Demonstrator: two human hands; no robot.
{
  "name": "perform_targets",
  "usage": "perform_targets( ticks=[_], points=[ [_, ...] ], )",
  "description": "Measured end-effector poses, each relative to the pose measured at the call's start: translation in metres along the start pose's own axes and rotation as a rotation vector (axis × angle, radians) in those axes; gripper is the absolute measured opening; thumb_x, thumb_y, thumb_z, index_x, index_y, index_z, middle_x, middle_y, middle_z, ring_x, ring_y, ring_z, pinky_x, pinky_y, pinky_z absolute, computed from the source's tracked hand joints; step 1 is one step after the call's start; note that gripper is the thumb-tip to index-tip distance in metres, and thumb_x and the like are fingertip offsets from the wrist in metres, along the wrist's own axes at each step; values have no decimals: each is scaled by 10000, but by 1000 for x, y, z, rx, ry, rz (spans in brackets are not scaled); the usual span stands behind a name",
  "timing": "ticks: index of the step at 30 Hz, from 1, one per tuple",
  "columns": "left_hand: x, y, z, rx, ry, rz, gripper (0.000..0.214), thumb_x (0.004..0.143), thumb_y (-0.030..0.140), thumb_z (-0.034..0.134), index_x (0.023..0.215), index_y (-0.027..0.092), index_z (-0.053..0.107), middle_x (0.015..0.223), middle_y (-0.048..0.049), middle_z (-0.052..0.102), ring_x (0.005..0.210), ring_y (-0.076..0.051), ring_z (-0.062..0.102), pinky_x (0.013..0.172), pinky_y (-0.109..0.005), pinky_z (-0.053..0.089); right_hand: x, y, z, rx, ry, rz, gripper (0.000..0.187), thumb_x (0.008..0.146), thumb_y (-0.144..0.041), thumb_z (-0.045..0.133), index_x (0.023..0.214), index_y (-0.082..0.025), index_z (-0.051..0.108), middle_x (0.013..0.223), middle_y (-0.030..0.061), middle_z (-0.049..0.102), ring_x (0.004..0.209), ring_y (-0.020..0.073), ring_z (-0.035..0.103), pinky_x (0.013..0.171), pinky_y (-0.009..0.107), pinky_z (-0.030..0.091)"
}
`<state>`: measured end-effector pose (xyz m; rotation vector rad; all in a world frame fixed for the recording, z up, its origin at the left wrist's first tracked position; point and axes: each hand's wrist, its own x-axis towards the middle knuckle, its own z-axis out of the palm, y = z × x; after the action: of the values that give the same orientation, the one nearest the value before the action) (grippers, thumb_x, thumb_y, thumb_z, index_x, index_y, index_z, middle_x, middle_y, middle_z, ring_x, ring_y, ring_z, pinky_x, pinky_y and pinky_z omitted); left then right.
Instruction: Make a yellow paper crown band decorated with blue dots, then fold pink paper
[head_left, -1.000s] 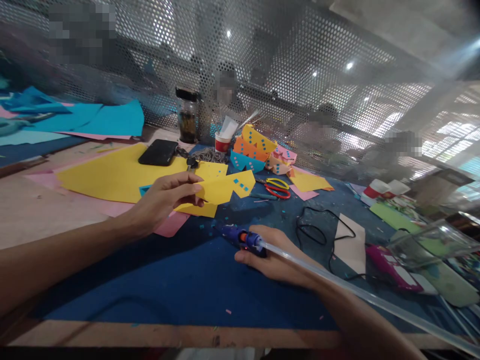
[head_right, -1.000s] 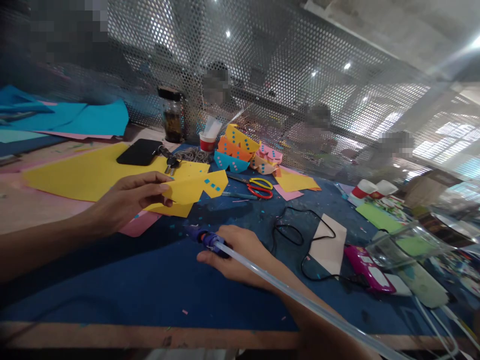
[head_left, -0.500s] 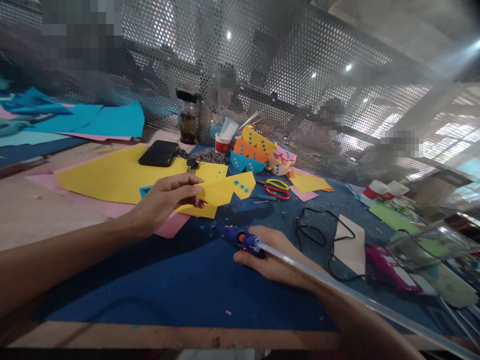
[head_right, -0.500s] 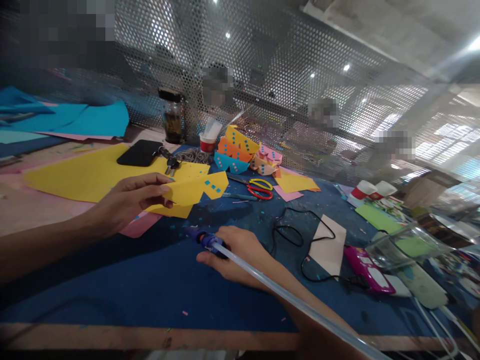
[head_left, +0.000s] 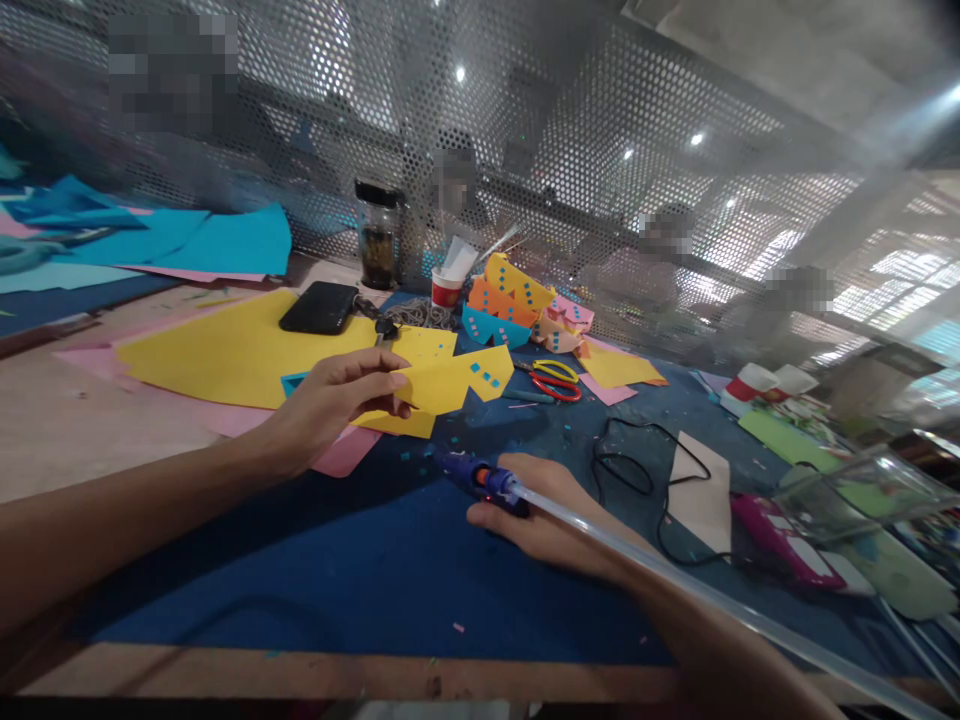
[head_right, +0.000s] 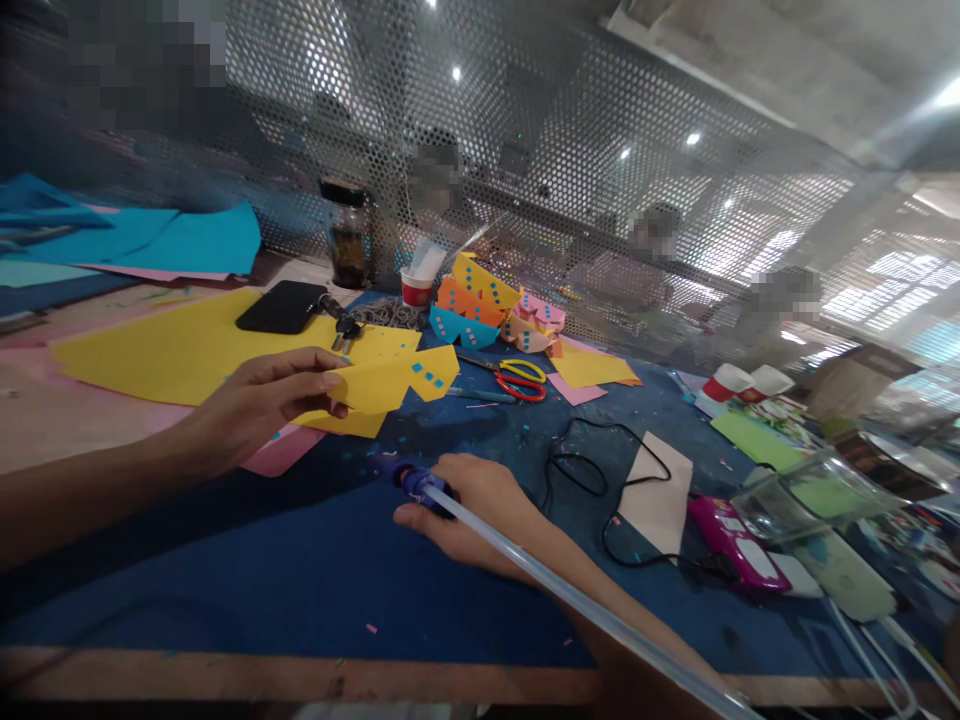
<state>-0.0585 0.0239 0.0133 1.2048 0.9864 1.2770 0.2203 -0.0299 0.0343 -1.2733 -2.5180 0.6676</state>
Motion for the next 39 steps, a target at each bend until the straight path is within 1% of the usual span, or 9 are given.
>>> perform_targets(
  ticks=[8,14,19,23,27,31,34,39],
  points=[
    [-3,4,2,19,6,-1,229,765,346,848,909,197,752,747,18,691,671,-154,699,727,-284,566,1,-1,-1,9,-9,26,364,937,-439,731,761,-201,520,775,-19,549,727,138,502,666,269,323],
    [0,4,2,18,9,19,250,747,367,849,901,195,754,729,12,688,667,-161,695,717,-291,561,-5,5,1,119,60,14,356,941,-434,712,761,-207,506,742,-40,511,688,123,483,630,255,321],
    [2,3,2,31,26,25,256,735,374,843,898,201,748,712,14,684,666,-172,680,737,-317,568,-10,8,0,282,50,-67,309,957,-439,695,807,-205,558,782,-25,549,709,129,513,648,255,374],
    [0,4,3,53,26,14,253,742,386,837,890,204,743,710,8,680,668,-178,679,728,-318,569,-12,2,-3,332,98,-149,287,962,-426,693,816,-202,589,801,-5,566,732,141,531,668,268,399],
    [-1,3,3,84,0,-4,251,760,384,829,904,199,739,722,4,694,682,-169,689,727,-298,572,-14,-1,-4,286,187,-216,274,975,-402,672,809,-195,601,807,12,565,734,151,532,672,283,397],
    [-3,3,3,144,-46,-6,275,783,405,817,937,194,730,770,-4,723,691,-169,701,711,-293,582,-11,2,1,130,308,-306,266,983,-370,650,801,-198,562,789,18,555,723,160,525,663,293,383],
    [-5,3,3,164,-81,6,280,789,411,820,944,199,724,791,-2,741,697,-169,712,706,-286,586,-8,6,6,42,400,-350,251,977,-328,658,800,-206,528,765,3,542,692,149,507,644,284,365],
    [-7,1,3,198,-128,28,237,833,412,793,916,201,726,780,2,747,697,-148,700,696,-249,569,-5,10,13,-21,439,-365,235,963,-314,690,826,-211,529,777,-4,551,682,144,500,633,278,351]
  ],
)
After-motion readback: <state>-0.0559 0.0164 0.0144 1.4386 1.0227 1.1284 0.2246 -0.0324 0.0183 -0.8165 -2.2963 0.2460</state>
